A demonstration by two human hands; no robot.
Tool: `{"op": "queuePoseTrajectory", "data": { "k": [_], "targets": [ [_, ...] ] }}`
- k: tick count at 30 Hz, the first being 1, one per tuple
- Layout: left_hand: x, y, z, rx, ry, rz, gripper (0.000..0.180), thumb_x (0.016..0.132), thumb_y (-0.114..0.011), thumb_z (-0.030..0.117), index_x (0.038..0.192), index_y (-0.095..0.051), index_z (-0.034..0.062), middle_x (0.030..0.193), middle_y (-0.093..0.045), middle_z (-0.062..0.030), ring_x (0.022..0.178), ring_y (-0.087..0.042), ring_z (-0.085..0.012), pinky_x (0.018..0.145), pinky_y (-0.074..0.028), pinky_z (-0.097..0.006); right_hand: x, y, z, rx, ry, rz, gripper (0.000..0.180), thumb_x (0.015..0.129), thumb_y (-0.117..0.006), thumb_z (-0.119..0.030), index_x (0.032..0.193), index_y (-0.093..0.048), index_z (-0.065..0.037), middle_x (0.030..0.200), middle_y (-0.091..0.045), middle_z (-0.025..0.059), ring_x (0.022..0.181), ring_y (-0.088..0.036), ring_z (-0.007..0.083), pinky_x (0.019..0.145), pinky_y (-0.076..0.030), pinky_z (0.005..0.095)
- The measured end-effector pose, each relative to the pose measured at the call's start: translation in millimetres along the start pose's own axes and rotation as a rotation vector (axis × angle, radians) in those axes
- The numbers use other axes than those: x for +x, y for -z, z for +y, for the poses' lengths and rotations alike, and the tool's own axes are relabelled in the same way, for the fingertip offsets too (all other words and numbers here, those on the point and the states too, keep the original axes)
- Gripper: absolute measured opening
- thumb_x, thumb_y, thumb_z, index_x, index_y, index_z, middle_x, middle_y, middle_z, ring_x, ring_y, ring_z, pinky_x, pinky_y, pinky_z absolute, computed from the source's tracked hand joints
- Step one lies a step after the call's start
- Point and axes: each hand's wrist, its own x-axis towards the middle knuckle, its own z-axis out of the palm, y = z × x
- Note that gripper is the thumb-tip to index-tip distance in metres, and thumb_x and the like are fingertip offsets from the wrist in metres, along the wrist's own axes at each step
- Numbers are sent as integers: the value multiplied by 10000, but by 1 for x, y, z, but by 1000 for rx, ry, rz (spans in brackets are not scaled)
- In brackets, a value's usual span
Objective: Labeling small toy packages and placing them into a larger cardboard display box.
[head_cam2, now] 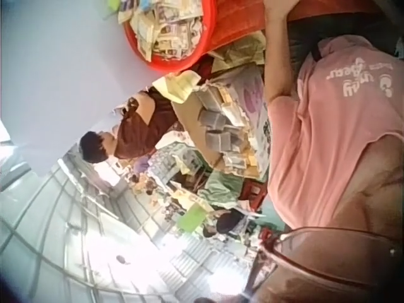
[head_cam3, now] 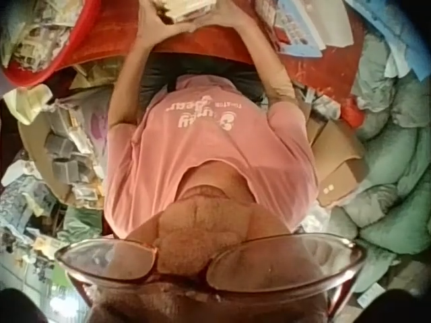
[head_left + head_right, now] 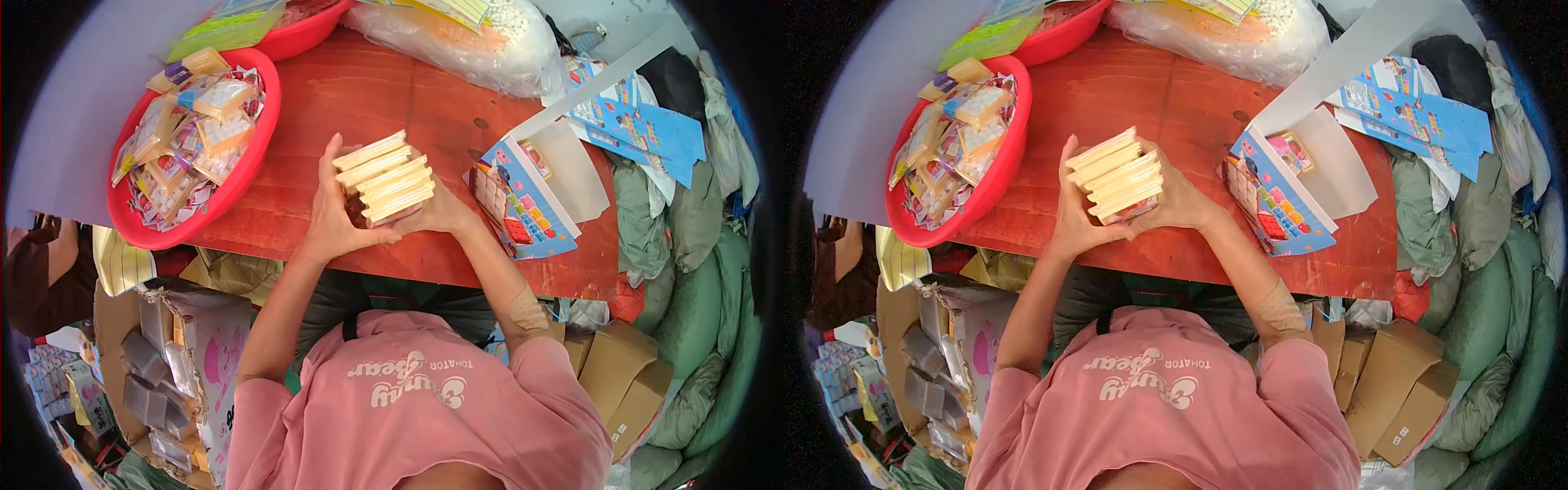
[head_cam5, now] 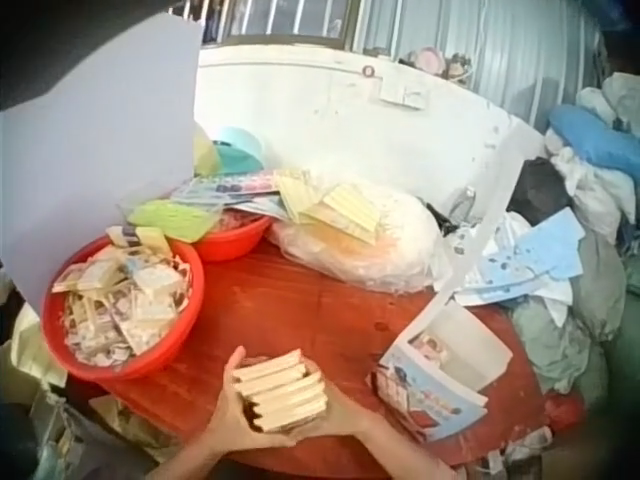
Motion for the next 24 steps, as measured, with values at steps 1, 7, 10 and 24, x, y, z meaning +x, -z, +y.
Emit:
{"op": "queuePoseTrajectory", "data": {
  "k": [1,7,10,24],
  "targets": [
    [1,2,0,192,-85,-58,1344,465,-895,421,1411,-24,28,1246,-433,-194,1148,-493,-324,952,-418,-400,-1,3,1,-65,-31,-61,1249,454,-911,-322,1402,-151,-31,1367,-356,119,1285,-345,230,1076,-259,357],
    [0,3,-14,317,-69,-104,1189,518,-854,470,1359,-141,25,1238,-422,-206,1137,-487,-360,941,-423,-425,13,7,25,-539,270,-137,1283,444,-887,-433,1413,-151,-27,1399,-322,170,1314,-307,286,1093,-237,368],
    [-1,2,-25,365,-50,-130,1053,575,-827,432,1331,-216,25,1229,-439,-203,1093,-507,-346,902,-433,-423,14,5,21,-323,124,-128,1063,499,-872,-377,1352,-328,-55,1374,-368,160,1276,-356,283,1062,-278,371],
    [77,-74,112,-227,-267,-357,904,641,-718,551,1276,-428,-23,1301,-409,-209,1216,-420,-333,968,-365,-435,-172,40,-107,-278,89,709,476,718,-745,-249,1093,-572,-12,1014,-636,119,916,-623,225,800,-503,324]
  ]
}}
